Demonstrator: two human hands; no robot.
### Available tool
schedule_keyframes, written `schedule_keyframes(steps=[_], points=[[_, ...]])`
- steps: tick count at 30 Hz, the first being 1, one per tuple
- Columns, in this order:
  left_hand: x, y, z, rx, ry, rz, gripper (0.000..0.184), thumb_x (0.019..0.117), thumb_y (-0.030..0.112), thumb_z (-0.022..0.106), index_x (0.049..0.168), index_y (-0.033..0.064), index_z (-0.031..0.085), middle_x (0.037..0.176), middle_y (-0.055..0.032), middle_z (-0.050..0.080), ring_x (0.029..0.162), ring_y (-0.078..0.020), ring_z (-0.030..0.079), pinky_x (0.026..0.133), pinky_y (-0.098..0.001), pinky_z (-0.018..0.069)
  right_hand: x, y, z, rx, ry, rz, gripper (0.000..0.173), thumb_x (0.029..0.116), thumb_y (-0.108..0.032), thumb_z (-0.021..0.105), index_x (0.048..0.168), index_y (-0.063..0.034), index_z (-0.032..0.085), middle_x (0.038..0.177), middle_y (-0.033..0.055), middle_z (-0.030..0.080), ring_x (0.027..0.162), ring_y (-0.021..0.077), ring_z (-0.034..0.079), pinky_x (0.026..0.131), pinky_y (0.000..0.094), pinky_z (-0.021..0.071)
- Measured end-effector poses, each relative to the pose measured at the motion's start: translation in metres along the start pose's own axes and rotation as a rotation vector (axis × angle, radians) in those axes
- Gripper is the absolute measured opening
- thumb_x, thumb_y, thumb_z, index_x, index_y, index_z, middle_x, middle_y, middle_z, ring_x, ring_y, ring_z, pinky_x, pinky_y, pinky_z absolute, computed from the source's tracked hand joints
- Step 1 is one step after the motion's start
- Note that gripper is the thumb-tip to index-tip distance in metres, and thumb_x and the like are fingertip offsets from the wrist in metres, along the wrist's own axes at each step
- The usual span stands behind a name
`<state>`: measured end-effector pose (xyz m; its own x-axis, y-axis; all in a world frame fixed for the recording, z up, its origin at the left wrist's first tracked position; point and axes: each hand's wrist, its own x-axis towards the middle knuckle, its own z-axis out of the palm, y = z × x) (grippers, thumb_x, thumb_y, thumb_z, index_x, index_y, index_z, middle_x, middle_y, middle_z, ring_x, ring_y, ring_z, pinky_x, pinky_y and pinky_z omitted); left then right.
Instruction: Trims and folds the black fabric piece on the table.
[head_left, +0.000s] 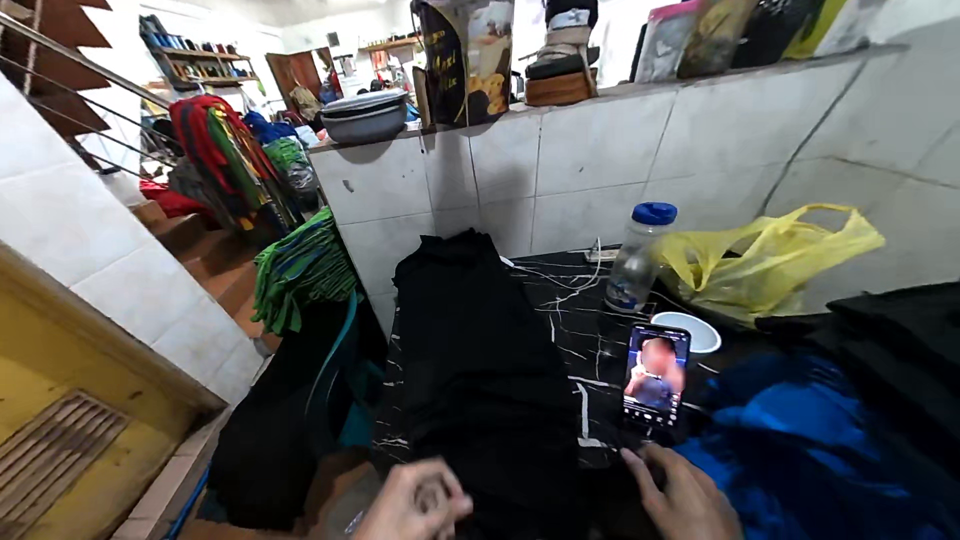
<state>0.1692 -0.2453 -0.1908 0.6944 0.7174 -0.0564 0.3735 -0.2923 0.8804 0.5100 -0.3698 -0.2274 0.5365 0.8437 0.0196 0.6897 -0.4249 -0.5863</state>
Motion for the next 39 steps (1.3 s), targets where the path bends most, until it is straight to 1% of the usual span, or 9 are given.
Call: schedule_keyframes(steps=[2, 5, 10, 15, 21, 23, 26, 35, 39], points=[[0.047, 0.009, -0.001, 0.362, 0.285, 0.177, 0.051, 0.0849, 0.047, 0.08, 0.124, 0.017, 0.068, 0.106, 0.0046, 0.072, 0.098, -0.01, 0.068, 0.086, -0.036, 0.0588, -0.003, -0.006, -0.009, 0.014, 0.075, -0.019, 0.041, 0.1051, -0.034, 0.052, 0.104, 0.0039, 0.069, 0.1, 0.0258, 0.069, 0.094, 0.0459, 0.068, 0.08, 0.0679, 0.0512], [0.126, 0.0, 0.019, 0.693, 0.164, 0.187, 0.101, 0.0747, 0.05, 0.086, 0.156, 0.0123, 0.041, 0.156, -0.0119, 0.048, 0.146, -0.0351, 0.04, 0.12, -0.0602, 0.0297, 0.003, -0.017, 0.003, 0.205, 0.142, -0.138, 0.034, 0.1067, -0.028, 0.05, 0.106, 0.0014, 0.067, 0.082, 0.0158, 0.068, 0.072, 0.031, 0.07, 0.067, 0.0532, 0.0588], [0.198, -0.006, 0.028, 0.798, -0.012, 0.049, 0.06, 0.0848, 0.009, 0.072, 0.143, 0.0141, 0.058, 0.138, -0.0141, 0.062, 0.125, -0.0375, 0.059, 0.096, -0.06, 0.0507, 0.018, -0.036, 0.049, 0.283, 0.063, -0.232, 0.047, 0.1104, -0.038, 0.033, 0.11, -0.0035, 0.065, 0.074, 0.0101, 0.062, 0.066, 0.0261, 0.064, 0.063, 0.0499, 0.0544], [0.195, -0.02, -0.033, 0.162, 0.452, -0.086, 0.029, 0.1004, 0.018, 0.063, 0.122, -0.0015, 0.068, 0.112, -0.0239, 0.07, 0.106, -0.0375, 0.068, 0.093, -0.0585, 0.0533, 0.026, -0.057, 0.075, 0.062, 0.143, -0.328, 0.06, 0.0954, -0.062, 0.058, 0.114, -0.0069, 0.07, 0.082, 0.0102, 0.071, 0.068, 0.0293, 0.069, 0.06, 0.0523, 0.0555], [0.138, -0.075, -0.081, -0.016, 0.747, -0.201, 0.109, 0.0878, 0.046, 0.078, 0.163, 0.0069, 0.011, 0.159, -0.0269, 0.036, 0.142, -0.0433, 0.044, 0.112, -0.0613, 0.0412, 0.031, -0.068, 0.082, -0.012, 0.332, -0.449, 0.041, 0.0809, -0.018, 0.071, 0.121, -0.0064, 0.071, 0.096, 0.0123, 0.075, 0.067, 0.0321, 0.072, 0.053, 0.0527, 0.0564], [0.109, -0.074, -0.05, 0.208, 0.607, -0.1, 0.099, 0.0851, 0.05, 0.078, 0.163, 0.0172, 0.027, 0.169, -0.0161, 0.021, 0.153, -0.0397, 0.028, 0.119, -0.0613, 0.0329, 0.035, -0.074, 0.102, -0.029, 0.232, -0.433, 0.043, 0.0897, -0.03, 0.069, 0.128, -0.0102, 0.07, 0.095, 0.0135, 0.074, 0.068, 0.0324, 0.072, 0.056, 0.0532, 0.0575], [0.094, -0.088, -0.002, 0.312, 0.527, -0.055, 0.058, 0.0935, 0.025, 0.068, 0.149, 0.0324, 0.053, 0.171, -0.0196, 0.009, 0.146, -0.0347, 0.043, 0.103, -0.0479, 0.054, 0.045, -0.079, 0.128, -0.082, 0.101, -0.342, 0.058, 0.0999, -0.059, 0.052, 0.138, -0.0183, 0.066, 0.093, 0.0153, 0.073, 0.067, 0.0345, 0.071, 0.059, 0.0547, 0.057], [0.151, -0.104, 0.012, 0.199, 0.646, -0.088, 0.069, 0.0972, 0.013, 0.06, 0.16, 0.0254, 0.034, 0.17, -0.0159, 0.012, 0.134, -0.0334, 0.054, 0.096, -0.0486, 0.0569, 0.128, -0.07, 0.115, -0.052, -0.096, -0.31, 0.062, 0.0966, -0.067, 0.054, 0.141, -0.0232, 0.059, 0.098, 0.0145, 0.074, 0.088, 0.0375, 0.072, 0.077, 0.0602, 0.0553], [0.131, -0.077, 0.005, 0.603, 0.598, -0.204, 0.057, 0.0994, 0.044, 0.058, 0.155, 0.0423, 0.043, 0.171, -0.0146, 0.017, 0.153, -0.0458, 0.021, 0.117, -0.0672, 0.024, 0.127, -0.062, 0.114, -0.053, -0.094, -0.333, 0.063, 0.0957, -0.07, 0.053, 0.139, -0.0245, 0.059, 0.097, 0.0118, 0.074, 0.087, 0.0343, 0.072, 0.075, 0.0582, 0.0556]])
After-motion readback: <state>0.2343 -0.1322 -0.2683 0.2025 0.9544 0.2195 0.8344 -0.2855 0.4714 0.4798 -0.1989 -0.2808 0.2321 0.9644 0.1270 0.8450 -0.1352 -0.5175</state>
